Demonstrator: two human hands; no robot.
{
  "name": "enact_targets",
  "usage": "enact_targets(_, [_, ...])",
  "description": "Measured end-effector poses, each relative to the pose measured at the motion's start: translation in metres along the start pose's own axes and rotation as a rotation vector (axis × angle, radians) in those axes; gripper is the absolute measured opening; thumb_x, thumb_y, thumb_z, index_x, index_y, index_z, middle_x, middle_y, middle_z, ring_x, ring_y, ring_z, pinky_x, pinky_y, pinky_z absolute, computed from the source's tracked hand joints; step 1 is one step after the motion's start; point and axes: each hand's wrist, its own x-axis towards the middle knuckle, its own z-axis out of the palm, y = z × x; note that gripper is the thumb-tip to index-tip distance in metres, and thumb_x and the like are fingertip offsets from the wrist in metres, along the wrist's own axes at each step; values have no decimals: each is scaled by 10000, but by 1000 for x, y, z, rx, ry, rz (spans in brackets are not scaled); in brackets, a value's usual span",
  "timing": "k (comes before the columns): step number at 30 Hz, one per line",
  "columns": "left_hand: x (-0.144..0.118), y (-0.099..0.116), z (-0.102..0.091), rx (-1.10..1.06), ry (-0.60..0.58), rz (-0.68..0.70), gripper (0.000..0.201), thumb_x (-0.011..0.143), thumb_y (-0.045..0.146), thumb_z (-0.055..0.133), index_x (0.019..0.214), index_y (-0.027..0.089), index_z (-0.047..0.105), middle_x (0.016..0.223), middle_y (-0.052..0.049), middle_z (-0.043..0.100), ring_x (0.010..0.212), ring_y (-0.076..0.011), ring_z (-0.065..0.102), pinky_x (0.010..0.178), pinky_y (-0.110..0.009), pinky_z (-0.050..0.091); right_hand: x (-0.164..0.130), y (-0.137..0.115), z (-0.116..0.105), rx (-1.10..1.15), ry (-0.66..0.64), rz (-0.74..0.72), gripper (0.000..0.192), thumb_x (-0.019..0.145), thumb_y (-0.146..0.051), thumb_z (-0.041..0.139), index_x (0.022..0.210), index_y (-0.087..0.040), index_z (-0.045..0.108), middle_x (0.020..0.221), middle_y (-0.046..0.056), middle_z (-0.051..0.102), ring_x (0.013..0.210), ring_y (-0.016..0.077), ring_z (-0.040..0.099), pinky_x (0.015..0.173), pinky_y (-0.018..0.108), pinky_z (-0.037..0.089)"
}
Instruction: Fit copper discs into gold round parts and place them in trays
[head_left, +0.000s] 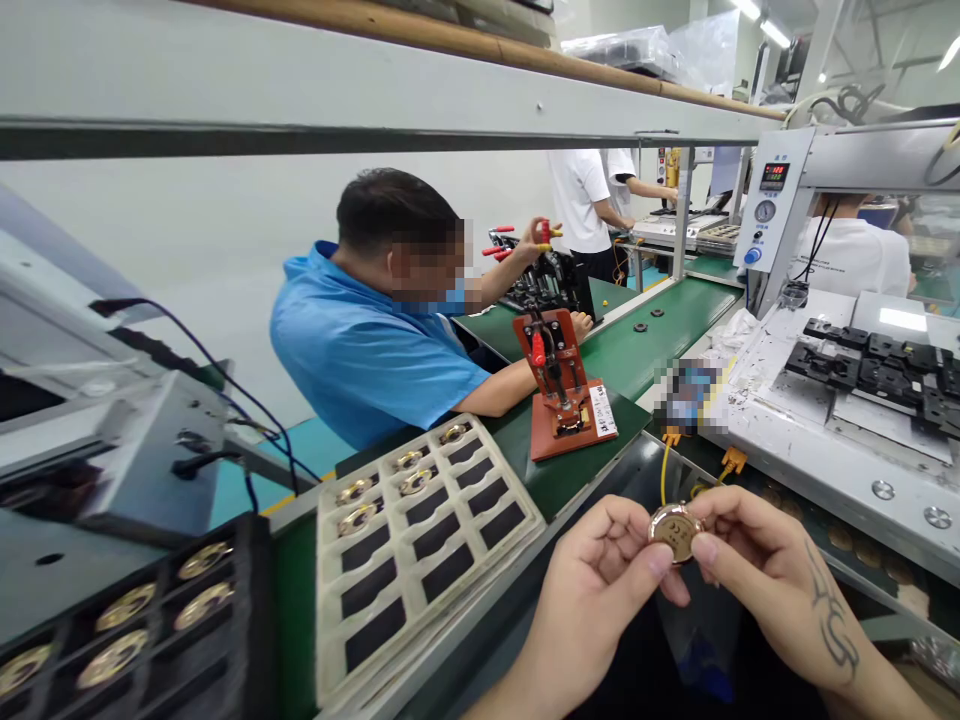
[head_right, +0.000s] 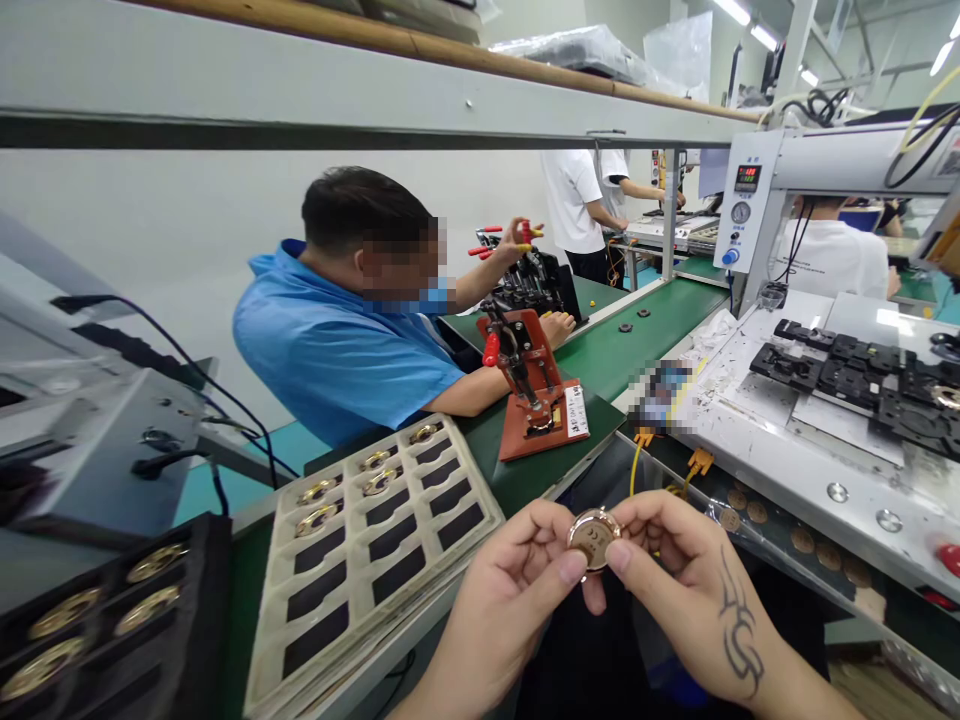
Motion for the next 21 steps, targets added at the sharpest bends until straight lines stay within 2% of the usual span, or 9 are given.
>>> enact_targets(11, [-1, 4, 2, 43, 9, 7, 324, 909, 384, 908, 919, 172, 662, 794, 24, 758, 671, -109, 756, 693, -196, 562, 2, 2, -1, -4, 5, 0, 218, 986, -459, 823, 1075, -260, 817, 937, 23, 763, 778, 152, 696, 801, 262, 627])
enact_targets(21, [-5, 7, 5, 131, 30, 54, 303, 925, 385, 887, 913, 186, 659, 829, -16, 798, 701, -144, 748, 715, -248, 576, 2, 0, 0, -8, 0, 15, 240, 994, -472, 806, 1068, -243, 812, 962, 42, 775, 805, 179, 711, 830, 299, 636])
